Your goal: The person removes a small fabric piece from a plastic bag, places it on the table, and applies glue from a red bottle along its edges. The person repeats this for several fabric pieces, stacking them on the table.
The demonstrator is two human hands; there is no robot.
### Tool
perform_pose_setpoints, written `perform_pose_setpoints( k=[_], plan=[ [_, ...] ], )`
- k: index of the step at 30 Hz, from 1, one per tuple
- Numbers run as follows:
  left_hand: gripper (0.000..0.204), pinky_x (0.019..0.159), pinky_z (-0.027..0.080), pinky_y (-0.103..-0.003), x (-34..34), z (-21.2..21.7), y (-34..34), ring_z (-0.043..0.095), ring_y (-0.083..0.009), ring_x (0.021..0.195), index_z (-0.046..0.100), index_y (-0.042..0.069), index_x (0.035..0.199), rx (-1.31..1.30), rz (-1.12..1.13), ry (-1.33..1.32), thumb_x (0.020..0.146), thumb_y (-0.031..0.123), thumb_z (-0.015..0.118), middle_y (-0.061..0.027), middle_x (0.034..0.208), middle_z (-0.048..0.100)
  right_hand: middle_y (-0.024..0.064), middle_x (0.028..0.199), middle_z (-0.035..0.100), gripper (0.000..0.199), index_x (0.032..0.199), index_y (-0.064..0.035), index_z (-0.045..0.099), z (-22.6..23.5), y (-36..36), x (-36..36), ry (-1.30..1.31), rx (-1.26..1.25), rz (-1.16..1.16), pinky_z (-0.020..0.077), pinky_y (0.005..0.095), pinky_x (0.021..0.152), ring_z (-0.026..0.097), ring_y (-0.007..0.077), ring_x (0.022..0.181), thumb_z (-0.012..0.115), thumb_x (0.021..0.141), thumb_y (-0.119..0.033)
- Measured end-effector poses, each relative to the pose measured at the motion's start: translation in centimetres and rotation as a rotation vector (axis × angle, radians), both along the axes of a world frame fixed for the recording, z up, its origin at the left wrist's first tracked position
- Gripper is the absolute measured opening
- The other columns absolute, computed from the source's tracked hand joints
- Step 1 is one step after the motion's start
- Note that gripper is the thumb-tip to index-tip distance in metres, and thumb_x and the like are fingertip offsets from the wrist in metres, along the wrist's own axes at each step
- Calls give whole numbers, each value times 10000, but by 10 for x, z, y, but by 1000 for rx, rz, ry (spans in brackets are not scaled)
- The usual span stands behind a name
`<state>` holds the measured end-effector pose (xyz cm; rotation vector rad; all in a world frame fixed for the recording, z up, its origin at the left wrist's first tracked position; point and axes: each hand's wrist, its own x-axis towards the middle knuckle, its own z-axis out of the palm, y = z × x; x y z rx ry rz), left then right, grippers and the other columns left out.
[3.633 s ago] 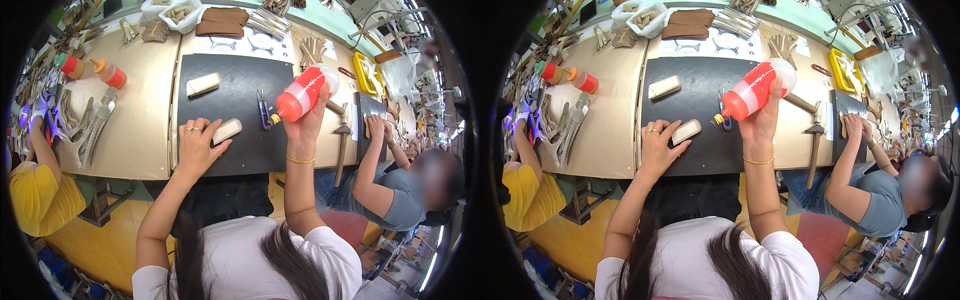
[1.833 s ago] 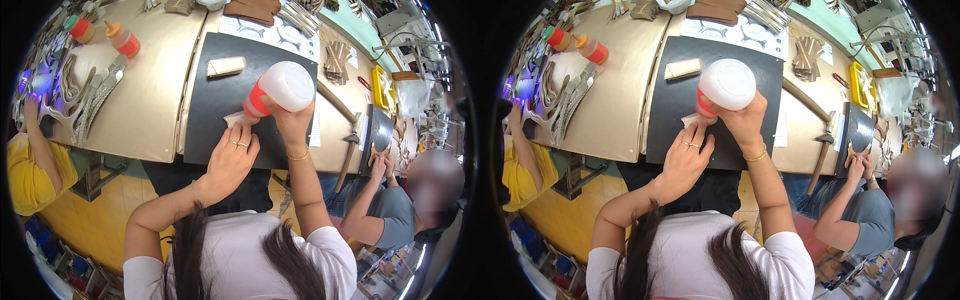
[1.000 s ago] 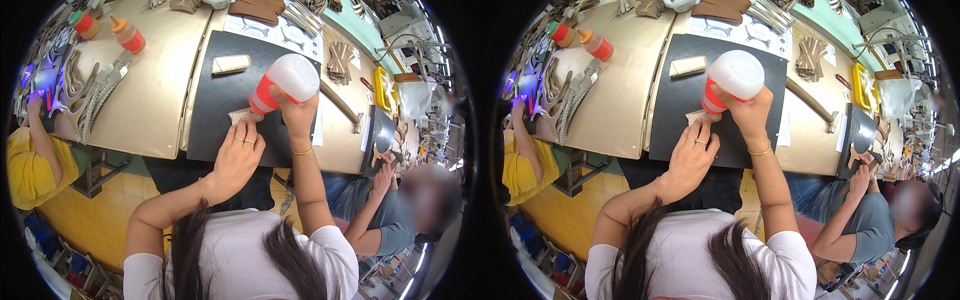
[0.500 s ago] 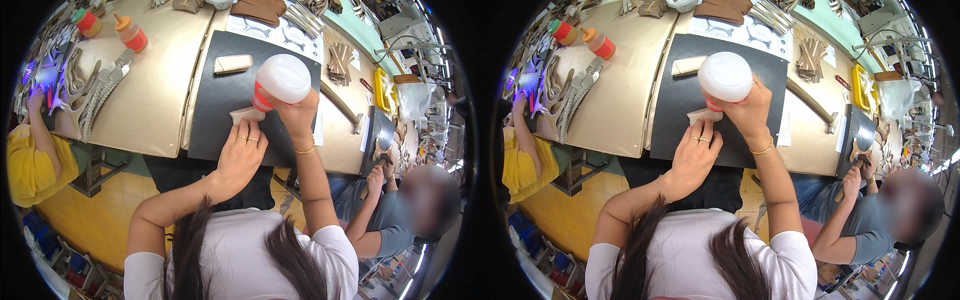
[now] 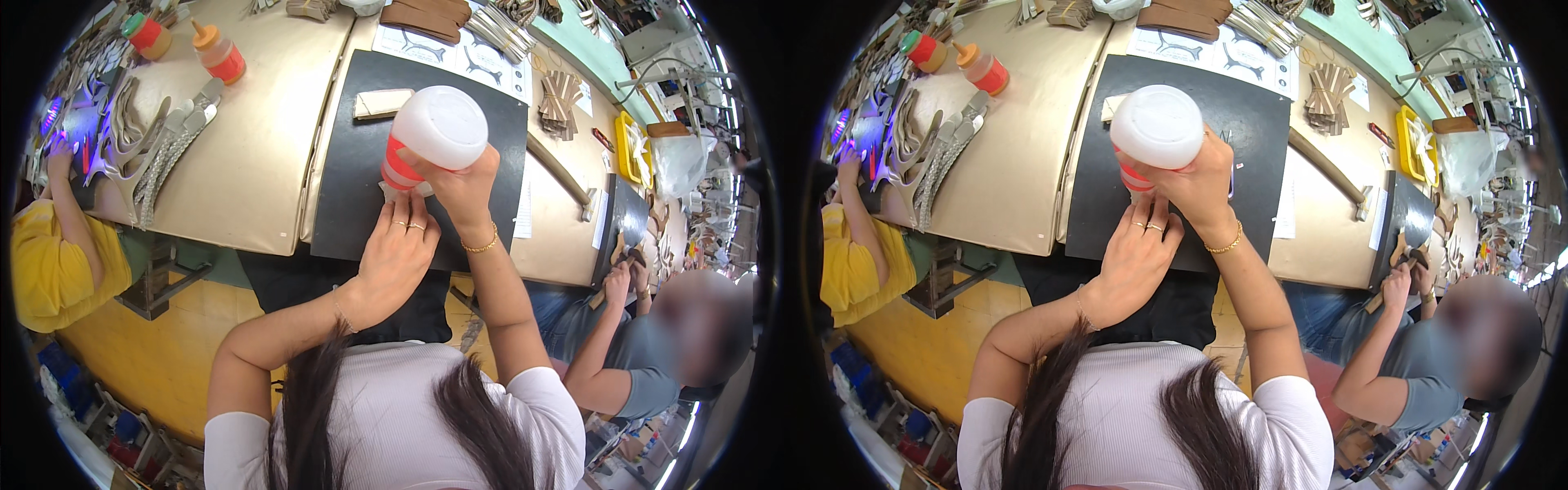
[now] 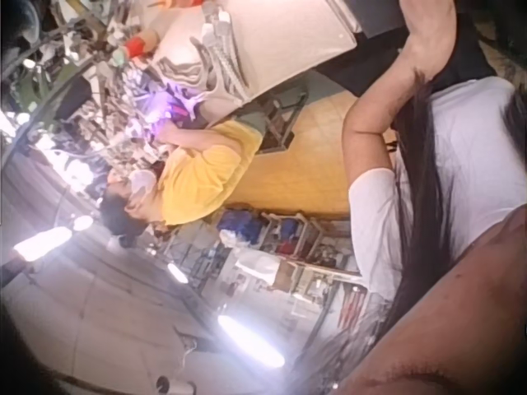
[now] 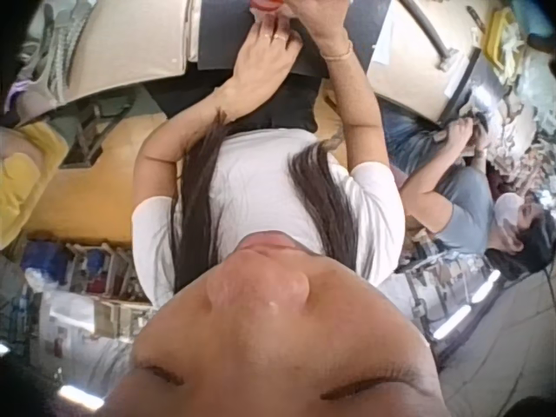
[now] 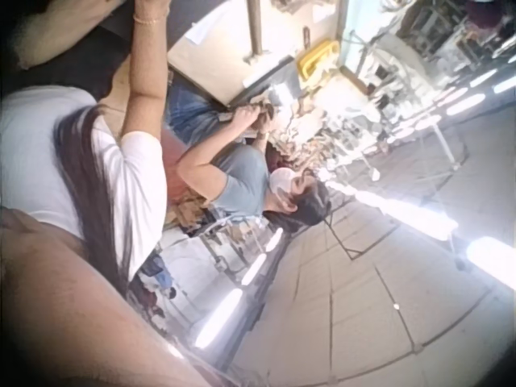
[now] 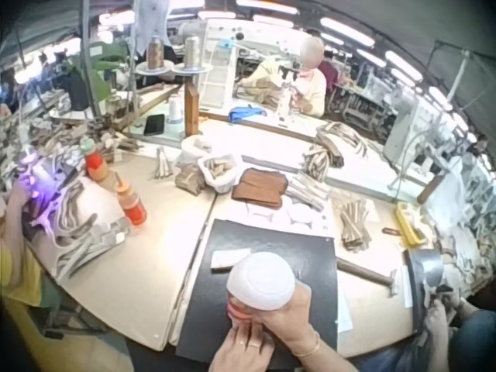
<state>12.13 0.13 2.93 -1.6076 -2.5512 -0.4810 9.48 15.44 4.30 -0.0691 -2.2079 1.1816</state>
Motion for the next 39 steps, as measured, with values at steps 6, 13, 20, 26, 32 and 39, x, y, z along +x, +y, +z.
perform_pose_setpoints(
  k=[6, 13, 20, 26, 32, 39],
  plan=[
    [416, 1000, 441, -447, -2, -4, 1, 519, -394, 1188, 613, -24, 1110, 14, -6, -10, 734, 136, 688, -283, 1289, 529, 76, 966, 698, 468, 1081, -24, 669, 20, 71, 36, 162, -229, -326, 571, 350, 766, 694, 207, 848, 840, 768, -326],
    [465, 1000, 375, -510, -3, -20, -1, 487, -331, 1235, 633, 110, 1225, 51, 8, -3, 794, 259, 723, -182, 1321, 538, 146, 1146, 647, 846, 1241, -70, 517, 35, 128, 86, 399, -1407, -239, 615, 434, 764, 647, 319, 1063, 640, 751, -747],
    [419, 1013, 337, -511, -2, -38, 0, 366, -330, 1284, 671, 120, 1196, 134, 22, 13, 793, 227, 712, -177, 1346, 472, 96, 947, 694, 647, 1037, -62, 615, 34, 112, 80, 444, -1716, 16, 630, 367, 650, 694, 234, 893, 696, 792, -655],
    [403, 1000, 360, -512, -2, -42, -1, 316, -315, 1331, 679, 142, 1175, 133, 22, 31, 785, 240, 714, -165, 1375, 435, 92, 800, 682, 514, 988, -56, 620, 43, 106, 62, 530, -1733, -179, 631, 336, 605, 700, 232, 691, 701, 851, -545],
    [419, 1016, 332, -494, -3, -40, -2, 332, -329, 1311, 673, 113, 1196, 151, 7, -12, 790, 206, 719, -175, 1378, 450, 97, 829, 682, 546, 1021, -17, 615, 43, 103, 57, 529, -1739, -168, 637, 334, 594, 708, 245, 697, 689, 865, -534],
    [416, 1017, 330, -495, -3, -39, -1, 328, -331, 1315, 675, 117, 1197, 146, 9, -21, 793, 207, 718, -176, 1381, 446, 85, 840, 675, 556, 1042, -14, 607, 48, 99, 54, 510, -1697, -190, 634, 331, 590, 708, 241, 707, 693, 863, -532]
  ],
)
